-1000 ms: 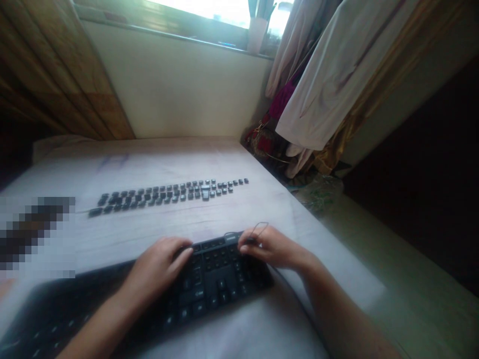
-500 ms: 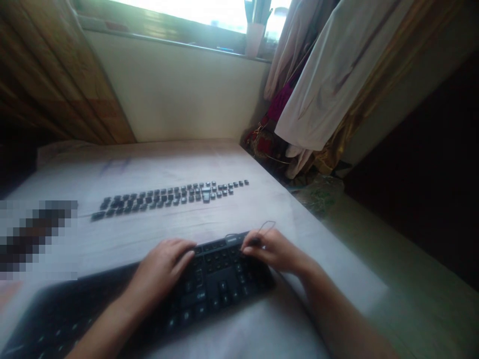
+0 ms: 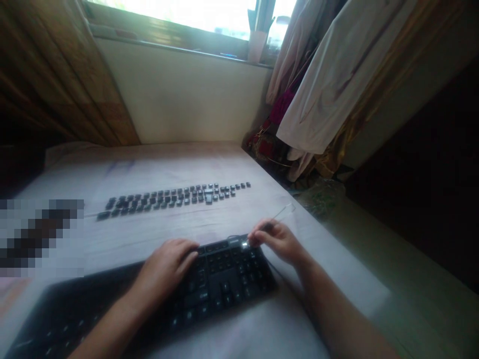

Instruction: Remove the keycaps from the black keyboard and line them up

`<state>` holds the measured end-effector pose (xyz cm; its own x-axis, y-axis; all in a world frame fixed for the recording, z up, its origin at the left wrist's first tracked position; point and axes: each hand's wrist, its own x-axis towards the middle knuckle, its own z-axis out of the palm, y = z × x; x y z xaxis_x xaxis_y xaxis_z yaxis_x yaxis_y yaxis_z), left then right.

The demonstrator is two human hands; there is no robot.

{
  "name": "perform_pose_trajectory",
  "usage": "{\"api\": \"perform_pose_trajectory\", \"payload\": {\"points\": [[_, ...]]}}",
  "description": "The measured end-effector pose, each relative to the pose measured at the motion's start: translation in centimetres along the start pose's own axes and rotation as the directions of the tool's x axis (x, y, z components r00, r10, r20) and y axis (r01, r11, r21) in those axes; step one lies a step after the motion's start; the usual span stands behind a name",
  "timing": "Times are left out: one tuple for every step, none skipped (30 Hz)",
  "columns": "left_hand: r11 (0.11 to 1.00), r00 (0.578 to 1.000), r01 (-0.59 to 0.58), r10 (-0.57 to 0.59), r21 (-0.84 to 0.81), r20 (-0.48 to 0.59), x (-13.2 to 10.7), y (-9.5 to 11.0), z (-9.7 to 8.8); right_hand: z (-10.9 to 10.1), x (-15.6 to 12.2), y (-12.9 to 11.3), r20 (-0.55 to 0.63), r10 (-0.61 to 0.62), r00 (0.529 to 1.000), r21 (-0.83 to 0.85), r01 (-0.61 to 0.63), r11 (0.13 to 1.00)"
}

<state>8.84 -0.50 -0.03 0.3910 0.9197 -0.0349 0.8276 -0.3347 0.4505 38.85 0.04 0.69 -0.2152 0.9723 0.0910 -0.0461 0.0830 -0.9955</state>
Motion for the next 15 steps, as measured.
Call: {"api": "perform_pose_trajectory", "payload": {"points": [[1.0, 1.0, 0.002, -0.002, 0.011, -0.008, -0.1, 0.1, 0.0, 0.4, 0.0, -0.2, 0.01, -0.004, 1.0, -0.009, 0.004, 1.0], [1.0, 1.0, 0.001, -0.001, 0.025, -0.021, -0.1, 0.2, 0.1, 0.8, -0.1, -0.4, 0.019, -0.011, 1.0, -0.027, 0.012, 1.0], [0.999, 0.999, -0.004, 0.005, 0.037, -0.041, -0.2, 0.4, 0.1, 1.2, -0.1, -0.7, 0.032, -0.021, 0.999, -0.057, 0.023, 0.998], [0.999, 0.998, -0.015, 0.018, 0.044, -0.065, -0.4, 0.6, 0.1, 1.6, -0.2, -1.0, 0.048, -0.034, 0.998, -0.096, 0.038, 0.995], [0.999, 0.995, -0.035, 0.038, 0.04, -0.09, -0.5, 1.0, 0.1, 2.1, -0.3, -1.4, 0.068, -0.05, 0.996, -0.142, 0.06, 0.988], [0.998, 0.991, -0.061, 0.064, 0.025, -0.114, -0.7, 1.4, 0.0, 2.5, -0.3, -1.9, 0.09, -0.07, 0.994, -0.19, 0.086, 0.978], [0.996, 0.987, -0.088, 0.088, 0.0, -0.138, -0.9, 1.8, 0.0, 3.0, -0.3, -2.3, 0.112, -0.094, 0.989, -0.233, 0.118, 0.965], [0.993, 0.982, -0.11, 0.104, -0.033, -0.16, -1.1, 2.3, -0.1, 3.4, -0.3, -2.7, 0.134, -0.12, 0.984, -0.269, 0.153, 0.951], [0.989, 0.978, -0.125, 0.11, -0.073, -0.178, -1.3, 2.9, -0.3, 3.9, -0.3, -3.1, 0.154, -0.147, 0.977, -0.298, 0.188, 0.936], [0.985, 0.976, -0.129, 0.105, -0.119, -0.19, -1.5, 3.4, -0.4, 4.3, -0.3, -3.4, 0.174, -0.175, 0.969, -0.323, 0.224, 0.92], [0.978, 0.977, -0.122, 0.089, -0.17, -0.194, -1.6, 3.9, -0.5, 4.8, -0.3, -3.6, 0.192, -0.204, 0.96, -0.341, 0.26, 0.903], [0.968, 0.98, -0.108, 0.065, -0.227, -0.189, -1.8, 4.3, -0.6, 5.2, -0.3, -3.8, 0.212, -0.232, 0.949, -0.355, 0.296, 0.887], [0.952, 0.984, -0.089, 0.04, -0.292, -0.172, -1.9, 4.6, -0.7, 5.5, -0.2, -4.0, 0.231, -0.258, 0.938, -0.365, 0.329, 0.871], [0.93, 0.989, -0.068, 0.015, -0.362, -0.147, -2.0, 4.9, -0.8, 5.9, -0.2, -4.1, 0.247, -0.28, 0.928, -0.375, 0.358, 0.855], [0.9, 0.993, -0.044, -0.008, -0.434, -0.117, -2.0, 5.1, -0.8, 6.1, -0.2, -4.1, 0.26, -0.3, 0.918, -0.382, 0.383, 0.841]]}}
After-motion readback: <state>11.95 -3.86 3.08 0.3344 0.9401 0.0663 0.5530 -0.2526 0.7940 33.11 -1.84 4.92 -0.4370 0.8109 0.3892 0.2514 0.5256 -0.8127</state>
